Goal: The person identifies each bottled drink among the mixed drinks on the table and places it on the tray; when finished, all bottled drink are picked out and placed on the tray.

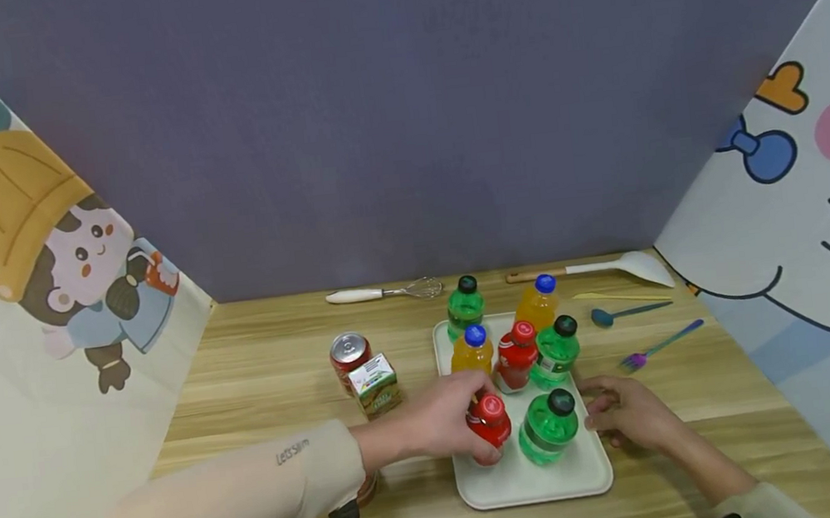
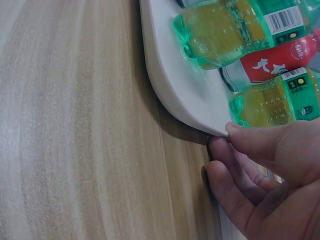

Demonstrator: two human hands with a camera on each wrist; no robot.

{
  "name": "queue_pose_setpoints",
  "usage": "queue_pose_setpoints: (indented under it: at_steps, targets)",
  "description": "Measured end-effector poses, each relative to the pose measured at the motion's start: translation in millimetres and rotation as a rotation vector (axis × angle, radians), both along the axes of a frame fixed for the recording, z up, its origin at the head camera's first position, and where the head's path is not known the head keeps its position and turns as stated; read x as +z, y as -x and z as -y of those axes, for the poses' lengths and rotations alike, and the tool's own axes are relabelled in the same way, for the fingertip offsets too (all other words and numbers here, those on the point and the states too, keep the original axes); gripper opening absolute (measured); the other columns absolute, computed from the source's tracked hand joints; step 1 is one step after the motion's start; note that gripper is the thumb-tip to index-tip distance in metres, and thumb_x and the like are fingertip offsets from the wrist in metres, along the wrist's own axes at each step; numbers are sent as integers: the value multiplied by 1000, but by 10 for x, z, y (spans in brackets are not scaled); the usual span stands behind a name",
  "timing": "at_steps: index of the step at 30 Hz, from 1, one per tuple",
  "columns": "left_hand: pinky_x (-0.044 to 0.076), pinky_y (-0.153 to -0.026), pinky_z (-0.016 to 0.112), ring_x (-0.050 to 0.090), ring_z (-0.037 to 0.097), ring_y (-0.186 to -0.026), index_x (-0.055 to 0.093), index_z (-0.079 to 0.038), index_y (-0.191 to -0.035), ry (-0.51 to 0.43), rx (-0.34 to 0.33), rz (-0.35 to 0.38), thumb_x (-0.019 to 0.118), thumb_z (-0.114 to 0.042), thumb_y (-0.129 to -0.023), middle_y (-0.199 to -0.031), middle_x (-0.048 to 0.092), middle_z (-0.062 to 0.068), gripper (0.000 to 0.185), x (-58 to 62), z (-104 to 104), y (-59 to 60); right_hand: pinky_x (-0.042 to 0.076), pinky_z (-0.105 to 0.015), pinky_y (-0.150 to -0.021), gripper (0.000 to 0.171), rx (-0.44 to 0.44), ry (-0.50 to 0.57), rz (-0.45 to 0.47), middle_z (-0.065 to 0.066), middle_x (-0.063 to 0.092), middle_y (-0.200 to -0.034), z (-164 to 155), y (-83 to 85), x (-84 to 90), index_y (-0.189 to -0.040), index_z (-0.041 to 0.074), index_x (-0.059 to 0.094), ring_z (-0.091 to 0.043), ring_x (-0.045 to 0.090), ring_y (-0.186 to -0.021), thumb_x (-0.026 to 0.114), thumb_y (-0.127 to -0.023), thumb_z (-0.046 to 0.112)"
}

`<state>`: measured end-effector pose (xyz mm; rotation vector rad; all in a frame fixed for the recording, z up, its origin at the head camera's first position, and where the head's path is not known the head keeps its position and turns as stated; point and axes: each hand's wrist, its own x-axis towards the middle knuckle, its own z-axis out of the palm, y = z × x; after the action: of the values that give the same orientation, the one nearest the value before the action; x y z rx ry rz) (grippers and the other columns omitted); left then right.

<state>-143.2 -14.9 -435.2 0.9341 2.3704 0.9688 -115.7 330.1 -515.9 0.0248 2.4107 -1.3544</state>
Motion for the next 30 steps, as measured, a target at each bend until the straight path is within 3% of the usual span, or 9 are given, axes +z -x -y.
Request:
queue_pose_setpoints:
  at_steps: [10,16,19,25,30]
  targets:
    - [51,-82,17,56,-1,-96,59,-23,-113,8,-7,-4,95,-34,-71,-106,59,-15,58,-53,-33,3,59,-38,-56,63,-2,-18,5,-13,69,-96,-16,11,9,-141,-6,52,-25,66,-75,80,-86,8]
    - [54,-90,24,58,0,-100,62,-22,-118,-71,-23,84,92,-34,-76,-109,63,-15,53,-49,-4,15,59,-38,-56,61,-24,-56,7,-12,68,-96,-16,-27,57,-140,-4,54,-24,67,-75,80,-86,7]
    - [55,-96,30,59,1,-103,63,-20,-122,-112,-37,128,90,-32,-80,-111,65,-14,52,-23,19,20,59,-38,-57,62,-15,-61,6,-12,67,-98,-32,-32,71,-141,-4,53,-24,67,-77,80,-86,8]
    - [51,-102,28,61,3,-113,61,-18,-133,-166,-56,178,87,-31,-83,-124,65,-12,58,56,107,2,60,-36,-60,59,54,-87,-34,-11,69,-99,-91,-26,96,-139,-4,55,-22,69,-77,79,-88,12]
    - [51,-105,32,62,8,-119,60,-21,-138,-204,-5,192,81,-36,-88,-135,63,-7,56,187,302,-34,58,-33,-57,49,109,-136,-134,-8,71,-95,-157,-7,231,-133,-4,61,-17,67,-73,76,-90,13]
